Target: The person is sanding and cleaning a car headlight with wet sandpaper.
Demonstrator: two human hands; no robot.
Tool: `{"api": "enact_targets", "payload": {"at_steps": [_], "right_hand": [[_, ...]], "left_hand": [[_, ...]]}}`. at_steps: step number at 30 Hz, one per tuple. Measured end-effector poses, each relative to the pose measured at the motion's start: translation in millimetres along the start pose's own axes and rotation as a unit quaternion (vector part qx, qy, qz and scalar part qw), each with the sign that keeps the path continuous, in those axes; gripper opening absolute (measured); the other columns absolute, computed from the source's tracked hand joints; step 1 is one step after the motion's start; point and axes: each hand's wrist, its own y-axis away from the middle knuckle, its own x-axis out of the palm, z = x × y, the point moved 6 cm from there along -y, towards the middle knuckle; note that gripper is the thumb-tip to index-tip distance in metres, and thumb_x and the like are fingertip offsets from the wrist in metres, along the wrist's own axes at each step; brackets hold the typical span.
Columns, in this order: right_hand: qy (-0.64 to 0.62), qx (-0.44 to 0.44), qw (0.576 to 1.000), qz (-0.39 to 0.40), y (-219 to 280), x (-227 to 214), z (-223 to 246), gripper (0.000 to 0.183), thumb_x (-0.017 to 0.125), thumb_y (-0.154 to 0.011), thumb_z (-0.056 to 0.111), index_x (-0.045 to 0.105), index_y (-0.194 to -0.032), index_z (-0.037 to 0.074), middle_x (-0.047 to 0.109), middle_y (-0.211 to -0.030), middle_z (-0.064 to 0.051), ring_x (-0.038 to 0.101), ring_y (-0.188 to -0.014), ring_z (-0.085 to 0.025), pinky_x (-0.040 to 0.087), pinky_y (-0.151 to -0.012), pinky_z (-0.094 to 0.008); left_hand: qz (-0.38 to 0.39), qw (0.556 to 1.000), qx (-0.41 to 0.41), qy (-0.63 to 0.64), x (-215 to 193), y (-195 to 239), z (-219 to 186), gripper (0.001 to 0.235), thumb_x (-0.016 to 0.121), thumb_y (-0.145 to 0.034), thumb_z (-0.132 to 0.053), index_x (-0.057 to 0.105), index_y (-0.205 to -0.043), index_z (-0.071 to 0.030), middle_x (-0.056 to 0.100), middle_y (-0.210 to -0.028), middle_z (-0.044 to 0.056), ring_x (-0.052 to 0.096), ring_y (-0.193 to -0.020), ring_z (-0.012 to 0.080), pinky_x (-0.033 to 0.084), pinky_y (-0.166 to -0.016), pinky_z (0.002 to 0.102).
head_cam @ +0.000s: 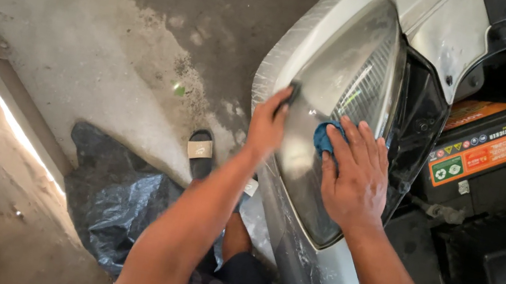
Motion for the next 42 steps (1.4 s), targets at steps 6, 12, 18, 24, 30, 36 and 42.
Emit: {"api": "enact_targets", "payload": {"at_steps": [6,12,18,24,30,36,42], "right_hand": [[0.007,-0.002,1.0,-0.007,-3,-1,1,0.043,0.065,-0.096,0.019,0.063,-0.139,0.013,0.056,-0.151,-0.01,0.047,-0.144,-0.036,0.032,-0.12,-0.056],[0.009,-0.009,1.0,-0.008,-1,-2,4,0.044,0.064,-0.096,0.018,0.063,-0.139,0.013,0.056,-0.151,-0.01,0.047,-0.144,-0.036,0.032,-0.121,-0.056],[-0.001,0.009,1.0,-0.006,5,3,-3,0.043,0.064,-0.096,0.018,0.063,-0.139,0.012,0.056,-0.151,-0.012,0.047,-0.143,-0.038,0.032,-0.119,-0.056],[-0.021,0.018,0.999,-0.038,5,3,-7,0.042,0.061,-0.1,0.016,0.061,-0.141,0.008,0.053,-0.153,-0.016,0.044,-0.145,-0.042,0.03,-0.121,-0.058],[-0.049,0.019,0.995,-0.079,9,6,-18,0.039,0.06,-0.102,0.009,0.059,-0.14,0.003,0.05,-0.155,-0.019,0.044,-0.146,-0.044,0.032,-0.124,-0.054],[-0.096,0.03,0.989,-0.111,12,2,-24,0.036,0.057,-0.106,0.005,0.057,-0.142,0.001,0.052,-0.155,-0.019,0.044,-0.148,-0.044,0.033,-0.125,-0.053],[-0.089,0.031,0.989,-0.116,12,2,-27,0.037,0.057,-0.105,0.005,0.057,-0.141,0.0,0.052,-0.154,-0.023,0.044,-0.146,-0.045,0.031,-0.123,-0.054]], "left_hand": [[-0.09,0.993,0.076,-0.035,0,138,-18,0.038,0.062,-0.099,-0.012,0.063,-0.136,-0.005,0.062,-0.145,0.02,0.058,-0.132,0.0347,0.042,-0.113,0.043],[0.004,0.998,0.065,-0.011,19,-16,-25,0.037,0.061,-0.097,-0.011,0.067,-0.133,-0.013,0.065,-0.142,0.016,0.067,-0.113,0.0351,0.049,-0.108,0.041],[-0.05,0.981,0.169,-0.079,-3,121,-63,0.038,0.061,-0.103,-0.008,0.062,-0.141,-0.008,0.06,-0.146,0.019,0.057,-0.134,0.0355,0.038,-0.113,0.049],[-0.04,0.974,0.196,-0.103,9,73,-68,0.039,0.059,-0.102,-0.008,0.062,-0.142,-0.008,0.06,-0.146,0.018,0.057,-0.133,0.0367,0.039,-0.114,0.045],[-0.028,0.972,0.211,-0.097,21,36,-78,0.04,0.06,-0.1,-0.008,0.065,-0.14,-0.012,0.062,-0.145,0.017,0.058,-0.129,0.037,0.041,-0.112,0.045],[-0.04,0.973,0.216,-0.071,3,166,-84,0.044,0.063,-0.096,-0.005,0.063,-0.139,-0.013,0.06,-0.143,0.019,0.059,-0.12,0.038,0.045,-0.109,0.042],[-0.024,0.979,0.185,-0.086,41,0,-94,0.035,0.065,-0.095,-0.01,0.071,-0.129,-0.016,0.069,-0.137,0.012,0.061,-0.114,0.0341,0.048,-0.106,0.043]]}}
